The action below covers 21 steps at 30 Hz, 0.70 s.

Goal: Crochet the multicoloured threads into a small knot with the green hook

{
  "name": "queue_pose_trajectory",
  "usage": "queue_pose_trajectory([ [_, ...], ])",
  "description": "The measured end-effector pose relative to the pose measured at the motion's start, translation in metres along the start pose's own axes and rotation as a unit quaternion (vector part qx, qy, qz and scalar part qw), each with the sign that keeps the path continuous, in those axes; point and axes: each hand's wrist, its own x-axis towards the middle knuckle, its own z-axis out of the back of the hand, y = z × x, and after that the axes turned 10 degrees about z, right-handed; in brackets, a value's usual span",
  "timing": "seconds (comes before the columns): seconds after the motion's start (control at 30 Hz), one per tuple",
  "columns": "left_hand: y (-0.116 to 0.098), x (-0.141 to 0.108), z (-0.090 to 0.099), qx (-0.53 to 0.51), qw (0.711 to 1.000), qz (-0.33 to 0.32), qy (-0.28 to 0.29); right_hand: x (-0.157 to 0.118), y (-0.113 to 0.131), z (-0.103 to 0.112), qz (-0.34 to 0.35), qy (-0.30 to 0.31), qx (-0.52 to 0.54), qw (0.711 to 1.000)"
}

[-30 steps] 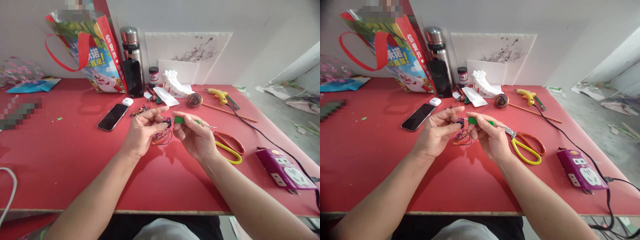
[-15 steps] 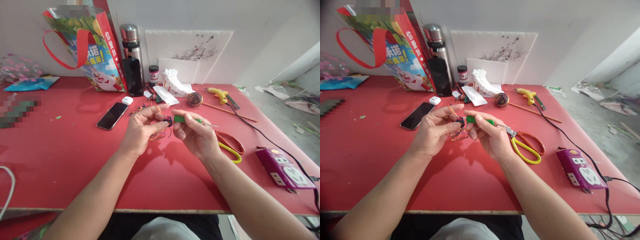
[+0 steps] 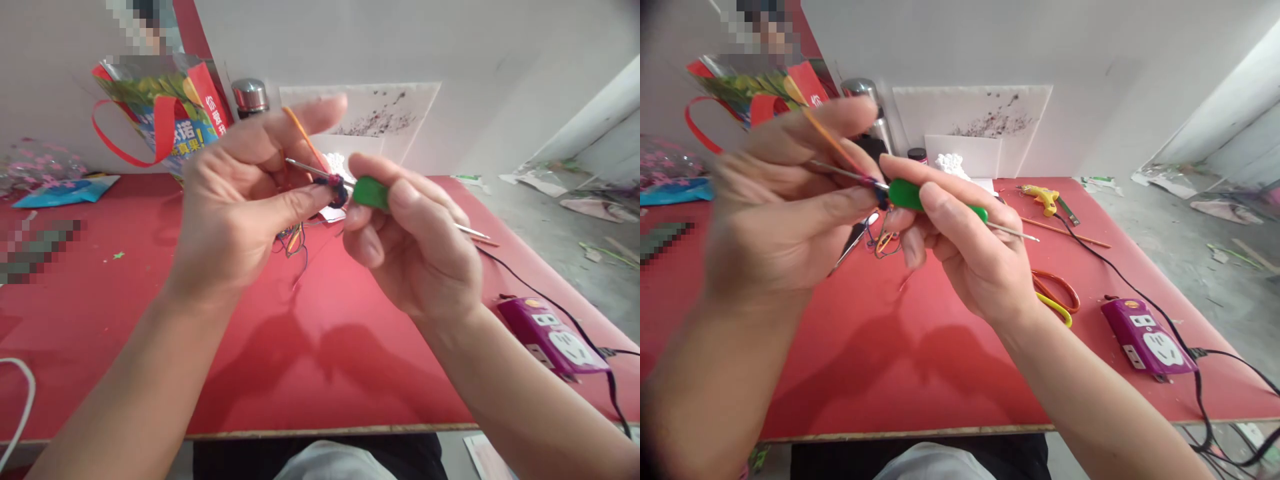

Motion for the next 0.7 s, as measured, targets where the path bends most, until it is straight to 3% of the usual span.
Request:
queue_pose_trajectory([
  [0.07,0.004,0.013,0.004,-0.022,0.997,0.066,0.031,0.009,-0.004,-0.002,-0.002,-0.027,0.008,1.000],
  [0.13,0.003,0.023,0.007,-0.034,0.993,0.117,0.009,0.016,-0.008,-0.003,-0.013,-0.046,0.021,0.999],
  [0.27,-0.021,0.029,0.003,0.029,0.995,0.076,0.064,0.023,0.004,-0.006,0.017,-0.016,0.057,0.998],
  [0.33,-0.026,0.026,0.000,0.033,0.996,0.064,0.056,0.022,0.007,-0.006,0.021,-0.013,0.086,0.996],
  [0.4,-0.016,0.019,0.000,-0.011,0.995,0.075,0.062,0.017,0.001,-0.004,0.008,-0.021,0.105,0.994],
  [0.53,0.030,0.004,0.010,-0.050,0.980,0.192,-0.007,0.004,-0.031,0.012,-0.085,-0.020,0.128,0.988],
  [0.7,0.061,0.002,0.017,-0.043,0.969,0.244,-0.002,0.000,-0.061,0.034,-0.113,-0.034,0.135,0.984],
])
